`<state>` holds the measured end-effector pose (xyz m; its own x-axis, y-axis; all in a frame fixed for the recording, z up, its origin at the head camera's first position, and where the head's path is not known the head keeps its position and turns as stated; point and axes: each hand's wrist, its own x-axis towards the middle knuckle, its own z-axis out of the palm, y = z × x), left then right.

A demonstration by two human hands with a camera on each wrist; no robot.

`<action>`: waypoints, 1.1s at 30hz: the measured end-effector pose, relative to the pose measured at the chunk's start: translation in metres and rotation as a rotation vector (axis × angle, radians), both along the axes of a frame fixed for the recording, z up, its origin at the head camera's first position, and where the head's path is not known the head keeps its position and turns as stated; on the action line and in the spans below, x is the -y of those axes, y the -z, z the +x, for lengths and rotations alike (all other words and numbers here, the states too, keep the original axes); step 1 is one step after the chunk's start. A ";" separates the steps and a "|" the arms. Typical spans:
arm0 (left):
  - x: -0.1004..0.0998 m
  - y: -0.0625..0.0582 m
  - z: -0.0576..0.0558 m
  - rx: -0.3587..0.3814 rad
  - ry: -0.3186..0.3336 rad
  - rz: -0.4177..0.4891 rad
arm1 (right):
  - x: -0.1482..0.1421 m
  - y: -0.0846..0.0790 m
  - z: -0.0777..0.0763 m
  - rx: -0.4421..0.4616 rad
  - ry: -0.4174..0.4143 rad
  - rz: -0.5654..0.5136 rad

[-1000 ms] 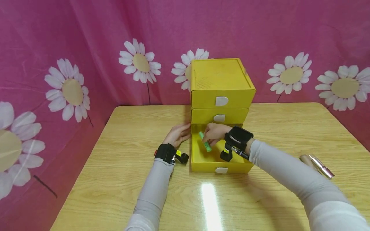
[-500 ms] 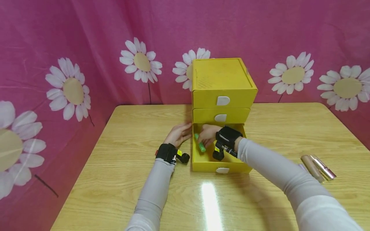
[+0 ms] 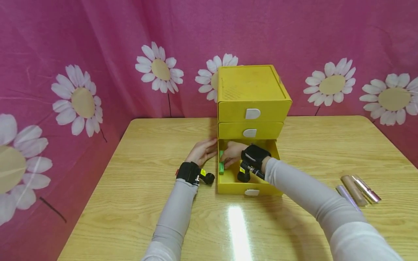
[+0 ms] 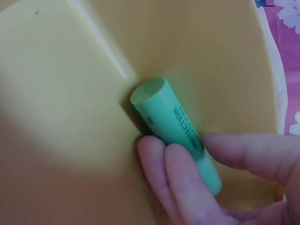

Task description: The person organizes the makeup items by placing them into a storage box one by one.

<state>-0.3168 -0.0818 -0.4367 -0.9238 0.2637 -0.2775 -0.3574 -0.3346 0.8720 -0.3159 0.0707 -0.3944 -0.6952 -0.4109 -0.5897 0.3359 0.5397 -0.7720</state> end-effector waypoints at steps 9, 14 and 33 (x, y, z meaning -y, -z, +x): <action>0.000 -0.002 0.001 0.002 0.003 0.004 | 0.004 -0.002 0.003 -0.034 0.005 0.059; 0.001 -0.002 0.001 -0.007 0.011 -0.003 | 0.006 -0.006 0.006 -0.036 0.003 0.068; 0.001 -0.003 0.002 0.001 0.001 -0.004 | 0.001 -0.012 0.007 -0.050 -0.087 0.092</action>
<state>-0.3150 -0.0829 -0.4342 -0.9231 0.2638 -0.2798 -0.3591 -0.3309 0.8727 -0.3092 0.0693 -0.3822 -0.6889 -0.4169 -0.5929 0.2470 0.6340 -0.7328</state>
